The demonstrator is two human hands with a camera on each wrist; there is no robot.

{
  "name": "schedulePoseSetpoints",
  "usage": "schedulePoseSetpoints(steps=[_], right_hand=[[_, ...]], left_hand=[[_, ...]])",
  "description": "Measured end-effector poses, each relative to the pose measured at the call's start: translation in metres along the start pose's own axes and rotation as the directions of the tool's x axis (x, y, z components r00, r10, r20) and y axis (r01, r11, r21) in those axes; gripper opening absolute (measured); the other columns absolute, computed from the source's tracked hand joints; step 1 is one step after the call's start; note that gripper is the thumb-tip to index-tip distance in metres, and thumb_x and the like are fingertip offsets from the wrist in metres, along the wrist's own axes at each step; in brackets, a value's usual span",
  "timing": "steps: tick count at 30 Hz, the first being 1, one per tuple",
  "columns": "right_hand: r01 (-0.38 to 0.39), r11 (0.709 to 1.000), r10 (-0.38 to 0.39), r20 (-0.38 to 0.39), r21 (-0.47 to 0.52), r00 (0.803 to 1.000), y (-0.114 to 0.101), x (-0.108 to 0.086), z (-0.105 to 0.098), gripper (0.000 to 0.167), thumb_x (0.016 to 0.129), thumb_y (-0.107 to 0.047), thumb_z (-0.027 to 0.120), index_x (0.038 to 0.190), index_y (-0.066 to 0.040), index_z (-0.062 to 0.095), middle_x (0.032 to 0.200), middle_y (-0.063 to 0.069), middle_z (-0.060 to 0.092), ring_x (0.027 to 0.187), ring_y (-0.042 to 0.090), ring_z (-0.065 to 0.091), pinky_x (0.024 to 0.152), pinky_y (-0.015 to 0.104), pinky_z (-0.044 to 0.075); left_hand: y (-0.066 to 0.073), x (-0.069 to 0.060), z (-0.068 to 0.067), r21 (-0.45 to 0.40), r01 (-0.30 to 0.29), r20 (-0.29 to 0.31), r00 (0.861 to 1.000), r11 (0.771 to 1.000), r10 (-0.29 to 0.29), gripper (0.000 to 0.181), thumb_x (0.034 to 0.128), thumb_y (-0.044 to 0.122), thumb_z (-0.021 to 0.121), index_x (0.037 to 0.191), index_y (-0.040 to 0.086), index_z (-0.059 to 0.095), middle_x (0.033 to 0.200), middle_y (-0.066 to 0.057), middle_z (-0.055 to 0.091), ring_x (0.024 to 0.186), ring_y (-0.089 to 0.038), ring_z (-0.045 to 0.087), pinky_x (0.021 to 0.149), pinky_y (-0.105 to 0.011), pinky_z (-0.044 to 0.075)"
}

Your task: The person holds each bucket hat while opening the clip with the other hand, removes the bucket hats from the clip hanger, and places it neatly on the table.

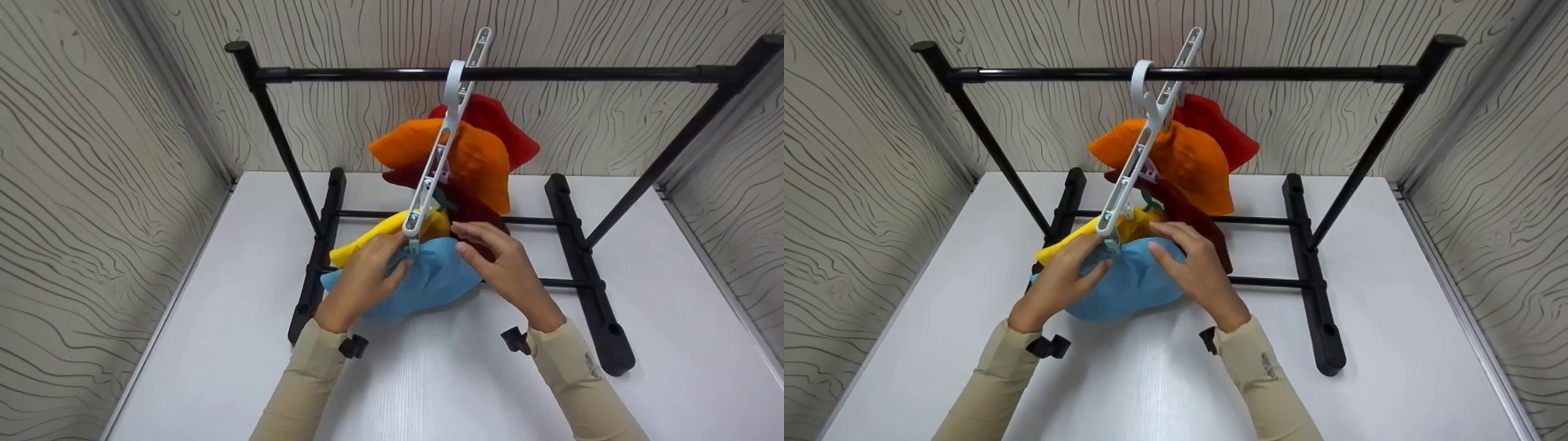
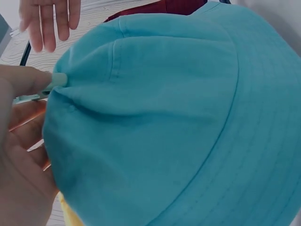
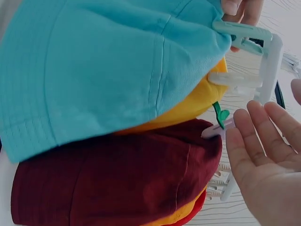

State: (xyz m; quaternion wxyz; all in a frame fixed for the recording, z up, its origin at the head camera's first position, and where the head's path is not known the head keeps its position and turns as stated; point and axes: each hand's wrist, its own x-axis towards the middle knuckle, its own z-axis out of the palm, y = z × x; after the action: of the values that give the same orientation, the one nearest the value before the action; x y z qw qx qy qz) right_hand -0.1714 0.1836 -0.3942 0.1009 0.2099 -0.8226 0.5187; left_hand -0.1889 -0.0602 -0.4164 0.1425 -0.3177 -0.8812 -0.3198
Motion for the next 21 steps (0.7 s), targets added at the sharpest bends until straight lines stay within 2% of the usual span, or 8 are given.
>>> schedulePoseSetpoints(steps=[3,9,13,21], right_hand=[[-0.016,1.000,0.017,0.020,-0.016,1.000,-0.001,0.001,0.002,0.038,0.094,-0.016,0.062,0.130,-0.007,0.059,0.129,0.002,0.061,0.117,0.024,0.057,0.098,0.016,0.046],[-0.034,0.999,0.035,0.049,-0.028,0.998,-0.002,0.002,0.005,0.040,0.093,-0.021,0.063,0.132,-0.010,0.059,0.129,0.001,0.060,0.119,0.020,0.056,0.104,0.045,0.045],[-0.031,0.999,0.032,0.051,-0.021,0.998,-0.003,0.003,0.007,0.040,0.093,-0.020,0.064,0.131,-0.010,0.060,0.129,0.002,0.061,0.119,0.019,0.056,0.105,0.045,0.044],[-0.015,1.000,0.015,0.058,-0.006,0.998,-0.003,0.005,0.012,0.043,0.091,-0.017,0.066,0.133,-0.011,0.058,0.131,0.004,0.060,0.120,0.020,0.056,0.106,0.046,0.043]], left_hand=[[0.001,0.001,0.002,-0.007,-0.009,0.013,1.000,1.000,0.009,0.051,0.0930,0.015,0.062,0.141,0.012,0.047,0.131,-0.004,0.059,0.118,-0.017,0.056,0.103,-0.030,0.047],[0.001,0.003,0.006,-0.035,-0.026,0.016,1.000,0.999,0.027,0.052,0.0920,0.011,0.063,0.141,0.010,0.047,0.131,-0.004,0.059,0.118,-0.017,0.057,0.103,-0.028,0.046],[0.003,0.005,0.009,-0.037,-0.039,0.012,0.999,0.999,0.040,0.050,0.0917,0.010,0.063,0.140,0.009,0.048,0.128,-0.005,0.061,0.115,-0.017,0.059,0.101,-0.028,0.048],[0.010,0.008,0.014,-0.011,-0.051,0.048,0.997,0.999,0.051,0.045,0.0928,0.013,0.063,0.136,0.005,0.051,0.124,-0.006,0.063,0.113,-0.018,0.060,0.100,-0.029,0.048]])
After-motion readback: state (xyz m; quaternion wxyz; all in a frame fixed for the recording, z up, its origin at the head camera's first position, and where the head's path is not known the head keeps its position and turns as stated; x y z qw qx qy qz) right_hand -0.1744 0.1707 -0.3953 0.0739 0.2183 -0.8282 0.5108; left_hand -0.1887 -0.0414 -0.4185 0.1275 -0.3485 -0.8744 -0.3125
